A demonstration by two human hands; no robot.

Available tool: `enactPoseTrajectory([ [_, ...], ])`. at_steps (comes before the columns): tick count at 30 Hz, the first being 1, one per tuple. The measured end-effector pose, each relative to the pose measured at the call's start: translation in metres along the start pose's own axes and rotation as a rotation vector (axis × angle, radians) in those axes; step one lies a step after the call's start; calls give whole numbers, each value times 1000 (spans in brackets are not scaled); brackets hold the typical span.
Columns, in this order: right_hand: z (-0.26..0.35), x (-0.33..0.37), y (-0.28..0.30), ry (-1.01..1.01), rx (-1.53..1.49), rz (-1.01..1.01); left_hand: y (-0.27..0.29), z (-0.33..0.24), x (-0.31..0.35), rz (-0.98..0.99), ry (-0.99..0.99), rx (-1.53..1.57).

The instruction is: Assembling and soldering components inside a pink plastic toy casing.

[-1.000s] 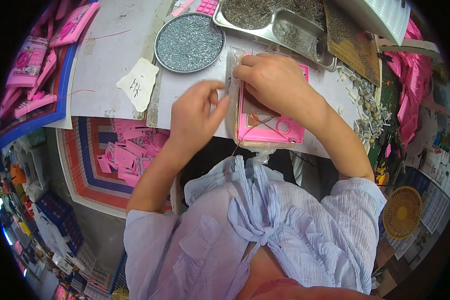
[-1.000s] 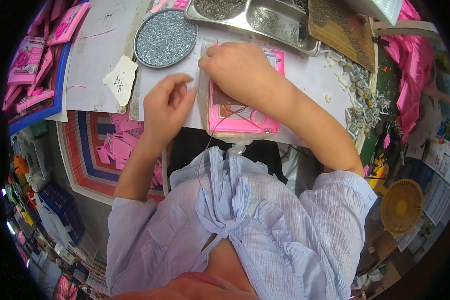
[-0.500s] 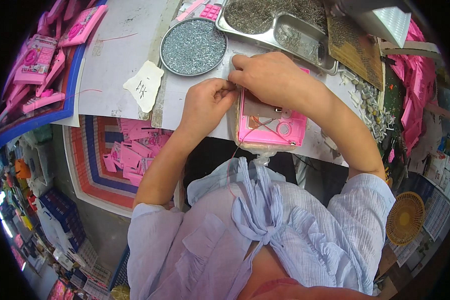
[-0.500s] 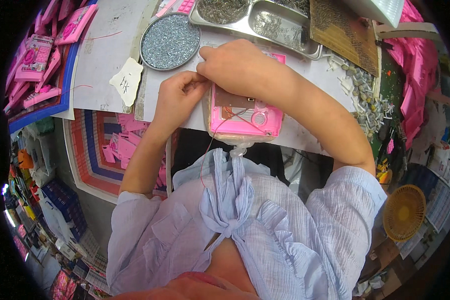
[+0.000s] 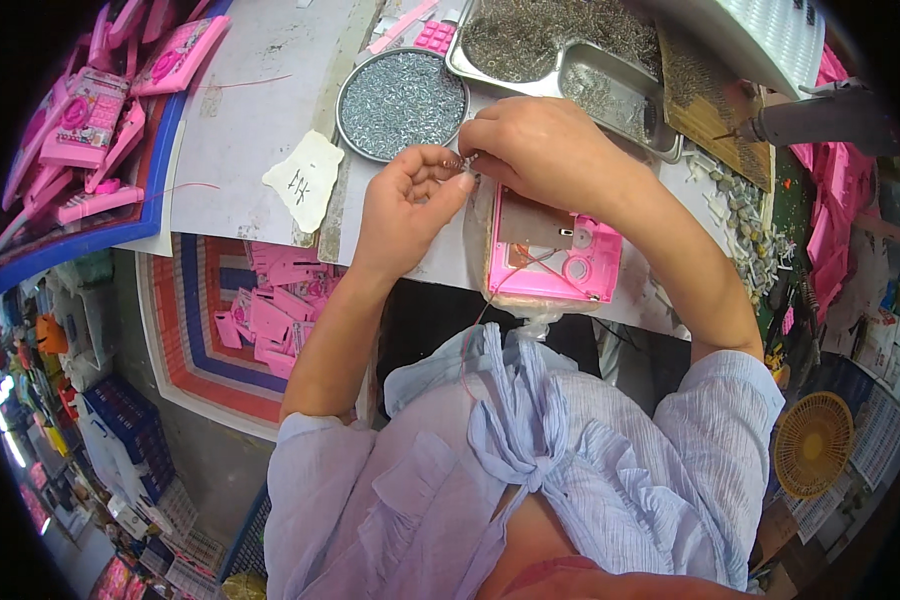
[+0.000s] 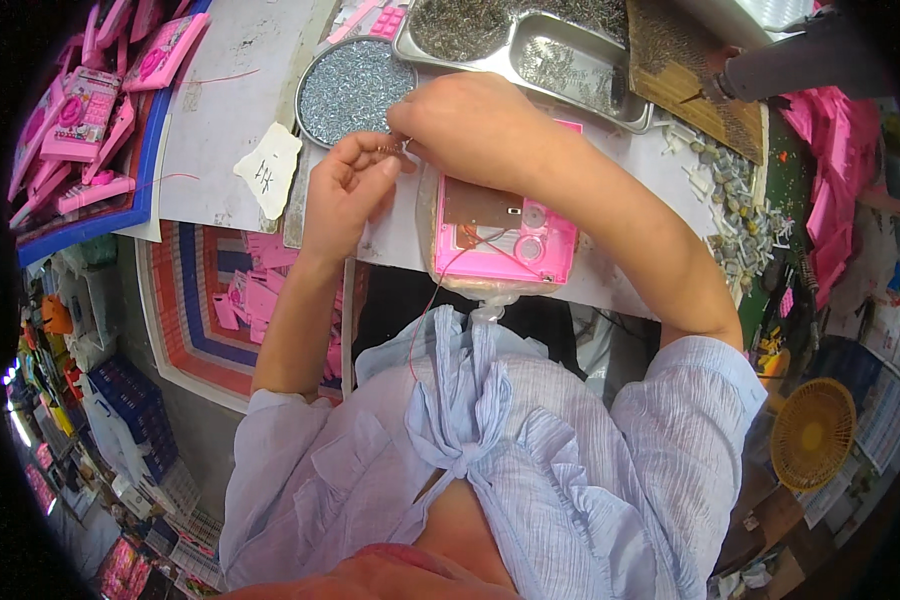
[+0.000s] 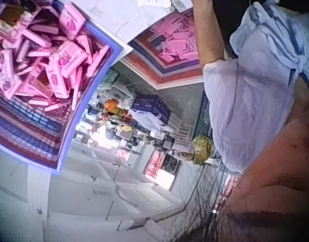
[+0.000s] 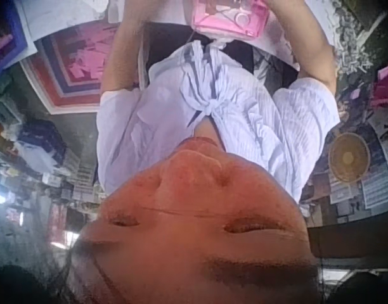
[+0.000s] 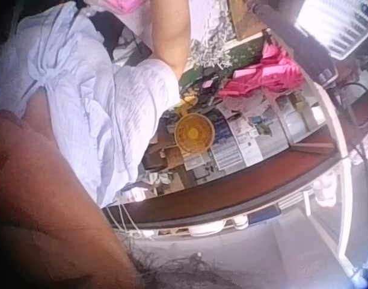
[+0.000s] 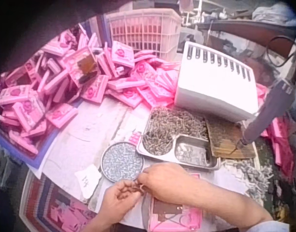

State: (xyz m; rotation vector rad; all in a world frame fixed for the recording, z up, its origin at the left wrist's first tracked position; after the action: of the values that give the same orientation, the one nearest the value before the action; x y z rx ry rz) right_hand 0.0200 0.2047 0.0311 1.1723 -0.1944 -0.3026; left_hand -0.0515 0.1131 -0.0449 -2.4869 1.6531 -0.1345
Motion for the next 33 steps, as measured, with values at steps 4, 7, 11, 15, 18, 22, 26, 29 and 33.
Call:
enactPoseTrajectory([
  [4, 3, 13, 14, -8, -11, -62, -3, -10, -9, 99, -62, -105],
  [7, 0, 30, 31, 19, -65, -238, -19, -8, -15, 195, 37, -55],
  [11, 1, 59, 56, 179, 65, -589, -54, -4, -14, 315, 266, 85],
  [15, -23, 84, 67, 162, 1, -698, -73, 6, -16, 364, 427, 162],
  [18, -72, 88, 73, -122, 53, -686, -71, -4, -30, 354, 359, 71],
  [22, -93, 106, 82, -289, 28, -696, -59, -22, -27, 299, 82, -201],
  [26, -90, 156, 55, -386, -238, -445, -46, -31, 7, 365, -129, -474],
  [29, -81, 180, 6, -561, -532, -248, -64, -38, 26, 469, -269, -578],
  [33, -73, 184, -12, -548, -531, -439, -93, -43, 38, 584, -531, -754],
])
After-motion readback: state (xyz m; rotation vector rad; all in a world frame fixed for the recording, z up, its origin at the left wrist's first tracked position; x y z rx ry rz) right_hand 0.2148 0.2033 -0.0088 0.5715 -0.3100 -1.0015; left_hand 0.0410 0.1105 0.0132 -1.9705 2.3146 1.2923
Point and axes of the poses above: each hand's wrist, its own x-axis away from the middle knuckle, its own y-axis out of the back of the hand, z = x × y, the point moved 9 cm from there along -x, towards the middle knuckle, and after that the axes turned 8 degrees about -y, right-handed, at the moved point
